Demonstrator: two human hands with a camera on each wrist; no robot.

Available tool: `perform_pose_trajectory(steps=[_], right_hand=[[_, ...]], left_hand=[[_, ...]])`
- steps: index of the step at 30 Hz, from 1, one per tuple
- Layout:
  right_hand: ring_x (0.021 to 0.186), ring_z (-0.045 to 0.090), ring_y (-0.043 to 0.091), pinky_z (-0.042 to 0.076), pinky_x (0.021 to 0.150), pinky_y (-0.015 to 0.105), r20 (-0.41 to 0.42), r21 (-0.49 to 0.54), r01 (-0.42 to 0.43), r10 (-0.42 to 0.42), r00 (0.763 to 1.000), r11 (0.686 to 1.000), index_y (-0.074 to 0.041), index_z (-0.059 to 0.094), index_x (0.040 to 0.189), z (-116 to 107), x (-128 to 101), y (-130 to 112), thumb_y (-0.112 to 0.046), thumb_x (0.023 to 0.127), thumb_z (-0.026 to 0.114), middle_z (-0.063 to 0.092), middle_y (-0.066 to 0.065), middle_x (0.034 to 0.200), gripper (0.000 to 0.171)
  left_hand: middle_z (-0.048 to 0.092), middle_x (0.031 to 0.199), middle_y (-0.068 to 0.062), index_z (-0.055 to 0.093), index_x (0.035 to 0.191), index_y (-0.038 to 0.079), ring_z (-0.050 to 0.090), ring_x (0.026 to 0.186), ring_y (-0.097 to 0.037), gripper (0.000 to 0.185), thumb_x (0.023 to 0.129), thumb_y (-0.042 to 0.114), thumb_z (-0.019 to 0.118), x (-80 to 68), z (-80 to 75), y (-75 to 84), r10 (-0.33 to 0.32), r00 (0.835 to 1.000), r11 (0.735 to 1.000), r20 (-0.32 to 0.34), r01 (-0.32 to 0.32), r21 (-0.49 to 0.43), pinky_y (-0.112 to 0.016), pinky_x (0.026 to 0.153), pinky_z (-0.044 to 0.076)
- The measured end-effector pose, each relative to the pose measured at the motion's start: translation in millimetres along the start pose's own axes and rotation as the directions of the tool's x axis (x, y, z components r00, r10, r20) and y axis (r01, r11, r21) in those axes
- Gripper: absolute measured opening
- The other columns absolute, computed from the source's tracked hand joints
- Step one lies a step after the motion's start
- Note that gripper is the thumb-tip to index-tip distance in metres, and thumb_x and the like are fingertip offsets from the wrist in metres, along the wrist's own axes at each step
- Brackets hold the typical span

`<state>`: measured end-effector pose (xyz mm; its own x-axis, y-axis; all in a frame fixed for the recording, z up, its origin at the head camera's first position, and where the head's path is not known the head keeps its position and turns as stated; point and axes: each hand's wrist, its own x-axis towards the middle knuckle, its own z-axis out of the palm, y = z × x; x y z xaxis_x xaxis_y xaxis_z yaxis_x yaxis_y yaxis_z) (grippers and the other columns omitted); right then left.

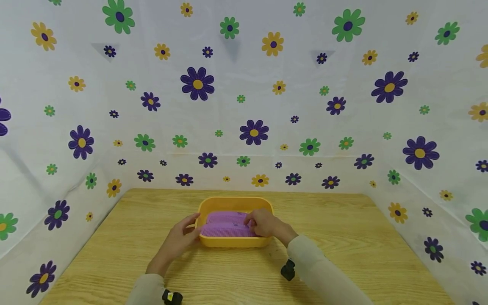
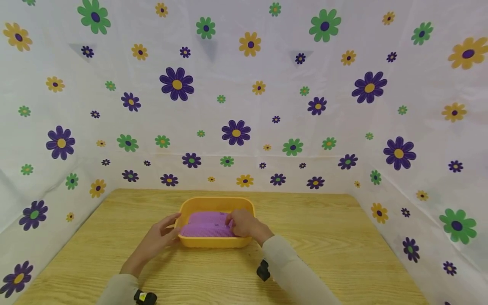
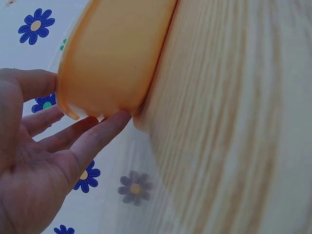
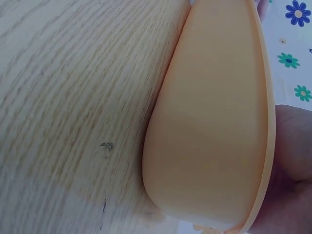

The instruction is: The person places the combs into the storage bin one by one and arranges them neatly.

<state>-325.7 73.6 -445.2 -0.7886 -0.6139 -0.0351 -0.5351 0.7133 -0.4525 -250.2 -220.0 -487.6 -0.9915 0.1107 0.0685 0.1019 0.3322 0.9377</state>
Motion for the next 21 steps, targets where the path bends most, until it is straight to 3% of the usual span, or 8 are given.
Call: perform_pose_trajectory(steps=[11, 21], right_hand=[[0.082, 0.057, 0.016, 0.056, 0.077, 0.033, -0.097, 0.041, 0.028, -0.023, 0.995, 0.999, -0.003, 0.074, 0.115, -1.9, -3.7, 6.3, 0.001, 0.096, 0.063, 0.07, 0.007, 0.093, 0.022], [0.095, 0.066, 0.024, 0.063, 0.088, 0.04, -0.299, 0.142, 0.072, -0.027, 0.954, 0.987, 0.002, 0.071, 0.119, -15.9, -20.3, 17.8, 0.004, 0.096, 0.059, 0.073, 0.018, 0.112, 0.026]], left_hand=[[0.045, 0.156, -0.027, 0.04, 0.157, 0.005, 0.057, 0.133, -0.044, 0.054, 0.106, 0.015, 0.057, 1.3, 1.6, 0.5, 0.004, 1.0, 1.0, 0.001, -0.004, 0.024, -0.036, 0.096, 0.062], [0.044, 0.157, -0.027, 0.04, 0.157, 0.006, 0.056, 0.134, -0.044, 0.053, 0.107, 0.016, 0.056, 0.3, -1.0, 1.8, -0.011, 1.0, 0.998, -0.008, 0.012, 0.057, -0.039, 0.097, 0.062]])
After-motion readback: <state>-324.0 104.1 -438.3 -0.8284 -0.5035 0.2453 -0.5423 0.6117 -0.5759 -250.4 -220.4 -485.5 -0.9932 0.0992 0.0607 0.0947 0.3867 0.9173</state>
